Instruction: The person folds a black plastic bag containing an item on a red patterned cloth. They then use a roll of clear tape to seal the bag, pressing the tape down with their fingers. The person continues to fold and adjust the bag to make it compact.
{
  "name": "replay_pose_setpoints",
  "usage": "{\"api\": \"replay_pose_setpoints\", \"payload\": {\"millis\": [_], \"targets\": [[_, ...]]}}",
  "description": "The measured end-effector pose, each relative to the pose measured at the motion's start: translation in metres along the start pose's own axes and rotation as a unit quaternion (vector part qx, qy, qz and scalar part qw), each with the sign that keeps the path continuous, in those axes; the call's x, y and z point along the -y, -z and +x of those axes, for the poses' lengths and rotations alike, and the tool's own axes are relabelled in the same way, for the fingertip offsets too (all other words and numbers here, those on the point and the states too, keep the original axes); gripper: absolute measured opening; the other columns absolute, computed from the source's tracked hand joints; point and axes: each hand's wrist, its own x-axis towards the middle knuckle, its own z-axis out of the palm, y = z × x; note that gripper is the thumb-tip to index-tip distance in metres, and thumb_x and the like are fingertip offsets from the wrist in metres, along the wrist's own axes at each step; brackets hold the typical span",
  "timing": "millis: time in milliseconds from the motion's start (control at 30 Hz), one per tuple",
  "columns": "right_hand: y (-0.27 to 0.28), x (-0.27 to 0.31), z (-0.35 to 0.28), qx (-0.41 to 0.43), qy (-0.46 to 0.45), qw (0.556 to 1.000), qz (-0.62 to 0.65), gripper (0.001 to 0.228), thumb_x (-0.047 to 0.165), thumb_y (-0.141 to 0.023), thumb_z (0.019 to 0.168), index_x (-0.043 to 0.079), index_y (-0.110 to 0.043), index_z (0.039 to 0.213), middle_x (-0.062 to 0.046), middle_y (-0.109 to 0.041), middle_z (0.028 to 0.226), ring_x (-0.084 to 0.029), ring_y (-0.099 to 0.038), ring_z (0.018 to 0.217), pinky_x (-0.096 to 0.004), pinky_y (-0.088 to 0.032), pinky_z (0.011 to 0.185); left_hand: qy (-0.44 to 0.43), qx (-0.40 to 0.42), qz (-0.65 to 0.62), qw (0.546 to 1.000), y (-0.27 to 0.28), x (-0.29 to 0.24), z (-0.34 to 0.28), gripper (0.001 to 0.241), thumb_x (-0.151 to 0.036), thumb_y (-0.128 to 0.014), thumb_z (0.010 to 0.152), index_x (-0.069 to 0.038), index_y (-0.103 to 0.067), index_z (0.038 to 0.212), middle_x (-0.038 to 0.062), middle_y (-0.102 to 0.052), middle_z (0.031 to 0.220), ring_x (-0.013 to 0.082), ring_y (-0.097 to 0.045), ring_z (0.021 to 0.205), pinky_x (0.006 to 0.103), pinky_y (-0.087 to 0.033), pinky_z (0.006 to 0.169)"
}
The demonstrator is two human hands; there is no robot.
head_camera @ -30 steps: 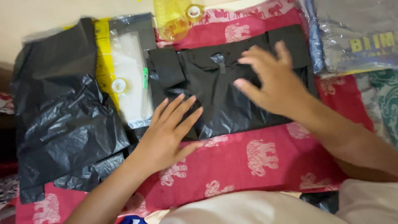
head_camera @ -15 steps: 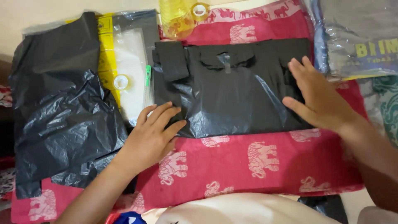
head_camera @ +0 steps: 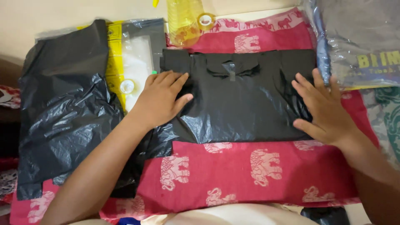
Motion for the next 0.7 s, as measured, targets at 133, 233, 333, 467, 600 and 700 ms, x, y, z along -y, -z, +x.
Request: {"api": "replay_pose_setpoints", "payload": {"millis": [133, 233, 333, 467, 600, 700], "targets": [[0.002, 0.002, -0.004, 0.019, 0.033, 0.998, -0.051, 0.118, 0.067, -0.069, 0.065, 0.002, -0.035, 0.157, -0.029, -0.035, 0.162, -0.049, -0.028, 0.154, -0.067, -0.013, 0.123, -0.021, -0.002, -0.029, 0.999, 0.016, -0.010, -0.013, 0.057, -0.045, -0.058, 0.099, 0.001, -0.062, 0.133, 0.015, -0.066, 0.124, 0.0337, -0.059, 0.117, 0.0475, -0.035, 0.104], [-0.004, 0.003, -0.010, 0.066, 0.010, 0.983, -0.169, 0.120, 0.078, -0.066, 0.061, 0.007, -0.039, 0.155, -0.026, -0.033, 0.166, -0.041, -0.021, 0.160, -0.059, -0.010, 0.130, -0.038, 0.020, 0.000, 0.999, 0.018, -0.014, -0.031, 0.063, -0.053, -0.052, 0.100, -0.001, -0.062, 0.135, 0.015, -0.062, 0.130, 0.0333, -0.054, 0.126, 0.0489, -0.030, 0.110], [0.004, 0.021, -0.004, 0.047, 0.013, 0.986, -0.157, 0.106, 0.069, -0.068, 0.068, 0.009, -0.046, 0.153, -0.020, -0.042, 0.164, -0.037, -0.036, 0.155, -0.051, -0.027, 0.125, -0.022, 0.010, 0.015, 1.000, 0.022, -0.026, -0.045, 0.072, -0.056, -0.054, 0.097, 0.001, -0.057, 0.140, 0.017, -0.058, 0.141, 0.0362, -0.048, 0.136, 0.0516, -0.026, 0.116], [0.007, 0.049, -0.002, 0.061, -0.014, 0.983, -0.173, 0.097, 0.063, -0.067, 0.075, 0.005, -0.048, 0.151, -0.021, -0.046, 0.160, -0.037, -0.044, 0.149, -0.049, -0.041, 0.111, 0.025, 0.019, -0.012, 0.999, 0.021, -0.040, -0.044, 0.076, -0.055, -0.049, 0.100, 0.006, -0.049, 0.144, 0.024, -0.055, 0.144, 0.0431, -0.047, 0.137, 0.0562, -0.025, 0.115], [0.010, 0.073, -0.008, 0.030, -0.019, 0.981, -0.191, 0.100, 0.063, -0.067, 0.076, -0.003, -0.048, 0.149, -0.021, -0.055, 0.152, -0.037, -0.053, 0.143, -0.045, -0.046, 0.108, -0.009, -0.076, -0.025, 0.997, 0.022, -0.051, -0.014, 0.054, -0.045, -0.054, 0.103, 0.006, -0.065, 0.118, 0.018, -0.067, 0.110, 0.0356, -0.058, 0.101, 0.0472, -0.035, 0.102], [0.006, 0.074, -0.018, -0.014, -0.035, 0.990, -0.136, 0.103, 0.053, -0.081, 0.070, -0.012, -0.046, 0.142, -0.028, -0.058, 0.142, -0.047, -0.059, 0.132, -0.048, -0.049, 0.104, -0.040, -0.125, 0.062, 0.989, -0.001, -0.045, 0.008, 0.053, -0.047, -0.055, 0.106, -0.003, -0.072, 0.083, 0.016, -0.060, 0.088, 0.0341, -0.054, 0.087, 0.0472, -0.035, 0.099]]}}
